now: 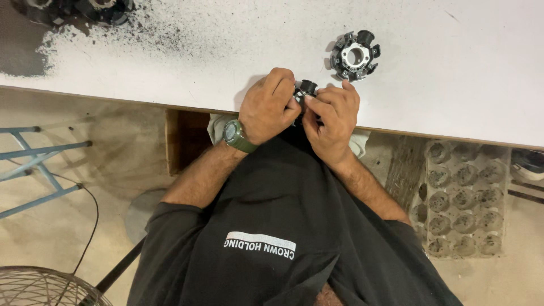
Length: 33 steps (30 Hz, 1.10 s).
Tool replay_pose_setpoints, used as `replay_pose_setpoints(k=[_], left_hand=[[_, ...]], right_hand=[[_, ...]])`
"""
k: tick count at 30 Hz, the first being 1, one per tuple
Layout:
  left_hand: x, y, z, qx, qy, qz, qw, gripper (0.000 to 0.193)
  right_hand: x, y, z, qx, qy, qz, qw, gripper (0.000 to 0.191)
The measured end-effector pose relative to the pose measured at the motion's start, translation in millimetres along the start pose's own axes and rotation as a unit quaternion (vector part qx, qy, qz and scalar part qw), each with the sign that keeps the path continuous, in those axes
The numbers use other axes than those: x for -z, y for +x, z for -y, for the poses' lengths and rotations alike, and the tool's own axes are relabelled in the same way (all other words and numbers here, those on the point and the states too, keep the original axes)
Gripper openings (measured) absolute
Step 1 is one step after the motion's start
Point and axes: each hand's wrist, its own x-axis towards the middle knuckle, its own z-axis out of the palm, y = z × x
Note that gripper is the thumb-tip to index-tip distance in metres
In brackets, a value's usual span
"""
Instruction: The person sits at a white workbench and scrapes dark powder and residue off small black rotor-like components using a small handheld scraper, working one component at a time. They rotate each part while scraping its surfaces and set finished parts aside on the bench.
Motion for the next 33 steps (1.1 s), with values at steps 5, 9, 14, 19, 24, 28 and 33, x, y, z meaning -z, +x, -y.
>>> replay_pose_setpoints(k=[5,9,14,19,24,28,33], left_hand=[[-0.6,1.3,-2.6,0.006,-0.002,-0.006,1.0,0.024],[1.7,0.1,-4.6,0.012,0.006,-0.02,1.0,0.026],[7.8,2.2,-7.8,0.05,-0.026,-0.004,0.998,0.023],[22.9,5.3,-17.9,0.012,-0.01,-0.081,0.997,0.051],[12.8,9.2,-40.9,-0.03,0.045,0.062,0.997,0.08],[7.5,22.2,-41.5,-0.029,0.081,0.142,0.986,0.082],[3.6,51.4,-37.5,-0.033,0.038,0.176,0.983,0.081]], right_hand=[[2.1,1.1,1.1,-0.005,-0.006,0.0,1.0,0.036],[0.8,2.9,3.5,-0.009,0.002,0.001,1.0,0.033],[0.7,1.0,4.8,-0.008,0.002,-0.005,1.0,0.033],[3.1,-7.9,-3.8,-0.058,0.072,-0.034,0.995,0.028],[4.8,-25.6,-13.5,-0.128,0.257,-0.137,0.948,0.023],[14.6,-35.4,-31.8,-0.131,0.224,-0.187,0.947,0.021],[21.2,-44.8,-47.0,-0.155,0.217,-0.214,0.94,0.02]])
